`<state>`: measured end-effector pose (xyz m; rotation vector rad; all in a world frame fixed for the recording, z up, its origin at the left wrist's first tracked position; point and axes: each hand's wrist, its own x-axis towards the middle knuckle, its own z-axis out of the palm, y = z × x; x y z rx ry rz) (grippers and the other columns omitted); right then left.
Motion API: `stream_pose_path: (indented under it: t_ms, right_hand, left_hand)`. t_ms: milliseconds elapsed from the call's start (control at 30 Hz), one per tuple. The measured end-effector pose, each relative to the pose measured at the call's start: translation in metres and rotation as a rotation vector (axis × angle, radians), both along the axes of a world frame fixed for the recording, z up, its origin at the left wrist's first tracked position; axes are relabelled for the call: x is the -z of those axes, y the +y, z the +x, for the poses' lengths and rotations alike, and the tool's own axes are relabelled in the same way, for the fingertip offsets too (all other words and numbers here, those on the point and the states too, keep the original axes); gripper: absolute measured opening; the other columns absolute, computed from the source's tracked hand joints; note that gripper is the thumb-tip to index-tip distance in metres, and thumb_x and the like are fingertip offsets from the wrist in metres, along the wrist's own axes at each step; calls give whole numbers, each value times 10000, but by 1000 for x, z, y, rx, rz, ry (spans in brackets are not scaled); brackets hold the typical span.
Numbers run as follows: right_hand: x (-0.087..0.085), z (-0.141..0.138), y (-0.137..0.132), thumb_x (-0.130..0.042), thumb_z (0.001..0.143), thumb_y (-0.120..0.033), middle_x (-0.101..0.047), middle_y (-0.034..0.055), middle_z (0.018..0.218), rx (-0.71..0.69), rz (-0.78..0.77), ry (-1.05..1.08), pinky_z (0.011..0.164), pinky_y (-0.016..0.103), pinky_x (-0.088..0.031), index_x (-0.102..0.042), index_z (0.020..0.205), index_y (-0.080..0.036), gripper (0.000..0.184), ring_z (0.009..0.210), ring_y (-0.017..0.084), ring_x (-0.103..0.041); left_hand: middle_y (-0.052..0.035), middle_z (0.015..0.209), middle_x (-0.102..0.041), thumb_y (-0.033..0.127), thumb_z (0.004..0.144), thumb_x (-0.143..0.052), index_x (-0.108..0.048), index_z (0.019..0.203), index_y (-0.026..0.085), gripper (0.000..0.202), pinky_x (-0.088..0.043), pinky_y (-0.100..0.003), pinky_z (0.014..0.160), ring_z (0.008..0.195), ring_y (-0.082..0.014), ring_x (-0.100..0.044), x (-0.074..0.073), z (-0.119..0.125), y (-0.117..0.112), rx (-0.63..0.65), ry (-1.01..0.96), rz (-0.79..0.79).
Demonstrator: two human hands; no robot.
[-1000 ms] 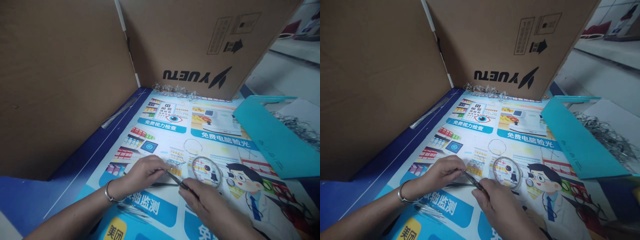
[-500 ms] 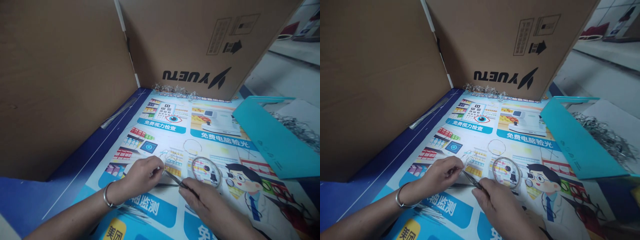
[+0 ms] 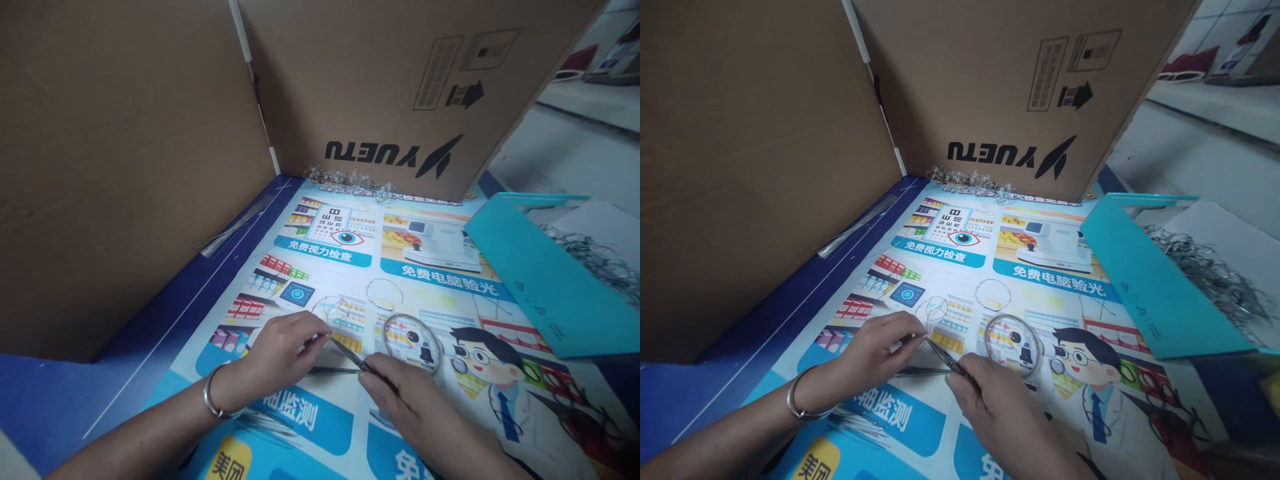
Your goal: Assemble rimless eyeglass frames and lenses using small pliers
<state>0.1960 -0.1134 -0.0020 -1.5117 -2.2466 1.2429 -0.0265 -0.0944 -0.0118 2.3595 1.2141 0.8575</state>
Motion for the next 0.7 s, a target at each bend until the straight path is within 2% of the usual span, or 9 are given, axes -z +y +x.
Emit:
stream_pose_path:
  t_ms: [367,700]
  right_hand:
    - [-1,0,0,-361,913,-429,-627,18,746,3,10,5,630,259,-387,-545,803,-206,310,689,156,-555]
    - [0,0,-2,-363,910,-434,-630,18,749,10,27,27,618,253,-389,-545,805,-207,310,691,154,-558]
  left_hand:
    - [-24,781,-643,187,872,-481,-569,846,186,92,-443,-270,646,721,-144,-578,-3,-2,-3,-43,205,171]
    - [-23,742,-623,187,865,-474,-562,798,180,112,-428,-273,628,694,-147,-560,-5,0,-4,-43,238,153]
